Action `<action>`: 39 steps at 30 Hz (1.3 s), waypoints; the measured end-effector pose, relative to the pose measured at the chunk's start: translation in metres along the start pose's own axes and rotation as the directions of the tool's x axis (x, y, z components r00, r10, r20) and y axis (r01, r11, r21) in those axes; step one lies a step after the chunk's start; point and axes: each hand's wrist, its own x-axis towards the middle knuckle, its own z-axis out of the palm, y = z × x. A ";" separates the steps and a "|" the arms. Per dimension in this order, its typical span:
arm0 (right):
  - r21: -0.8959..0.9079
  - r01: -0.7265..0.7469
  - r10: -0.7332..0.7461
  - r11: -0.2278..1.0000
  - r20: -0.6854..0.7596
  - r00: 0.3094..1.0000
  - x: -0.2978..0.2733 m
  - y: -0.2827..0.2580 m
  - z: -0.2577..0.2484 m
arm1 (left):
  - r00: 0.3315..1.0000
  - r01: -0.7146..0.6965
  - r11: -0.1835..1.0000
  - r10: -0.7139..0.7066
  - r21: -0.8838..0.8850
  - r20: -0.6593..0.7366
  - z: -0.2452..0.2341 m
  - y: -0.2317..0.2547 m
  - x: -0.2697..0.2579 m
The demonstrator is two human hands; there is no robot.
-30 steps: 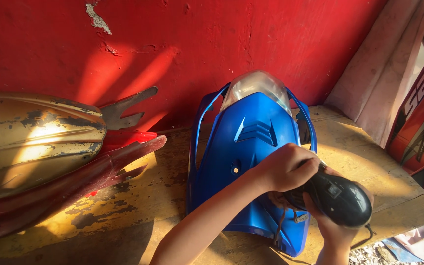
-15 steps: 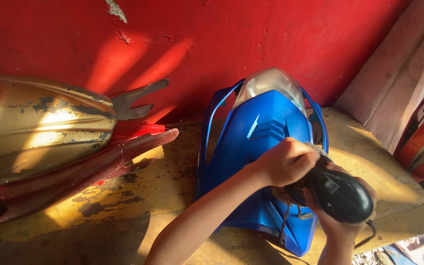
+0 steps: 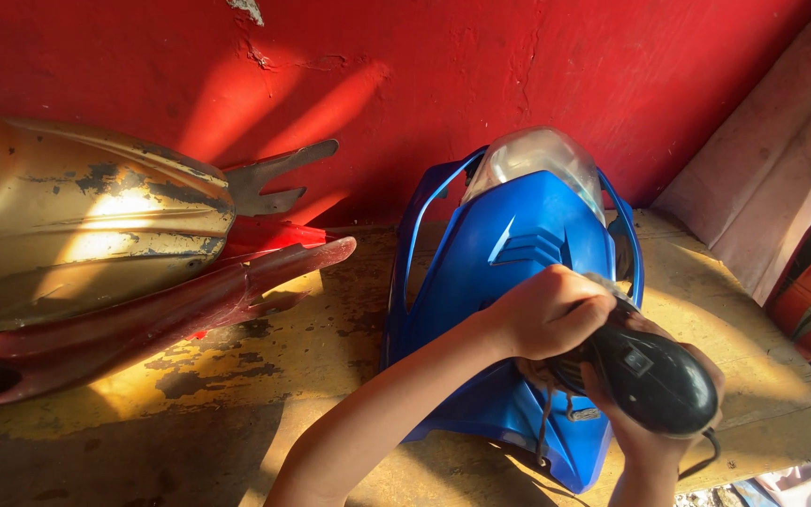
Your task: The person uses a handheld electric polisher with a buffing pad to polish the surface of a blue motorcycle fairing. The fairing is placed on a wooden workbench next to other motorcycle parts, including a gold and a red fairing. The person moves the polisher across the blue fairing's surface, focusing on different areas to smooth and shine the paint.
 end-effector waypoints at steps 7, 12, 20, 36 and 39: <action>0.209 -0.027 0.027 0.978 0.006 1.000 0.013 0.013 0.013 | 0.998 -0.056 0.998 0.056 -0.040 -0.012 -0.019 0.000 0.007; 0.010 0.067 -0.067 0.998 0.073 0.995 0.020 -0.014 0.033 | 0.996 0.027 0.999 -0.028 -0.021 -0.080 -0.041 -0.004 -0.013; 0.062 0.031 -0.036 0.998 0.083 0.996 0.016 -0.017 0.031 | 0.998 -0.049 0.997 0.046 -0.061 -0.040 -0.041 -0.008 -0.013; -0.058 -0.025 0.031 0.998 0.106 0.994 0.022 -0.040 0.061 | 0.992 -0.050 0.981 0.028 -0.186 -0.122 -0.082 -0.007 -0.041; -0.154 -0.064 0.079 0.986 0.096 0.992 0.023 -0.035 0.076 | 0.983 -0.044 0.985 0.014 -0.167 -0.181 -0.096 -0.016 -0.051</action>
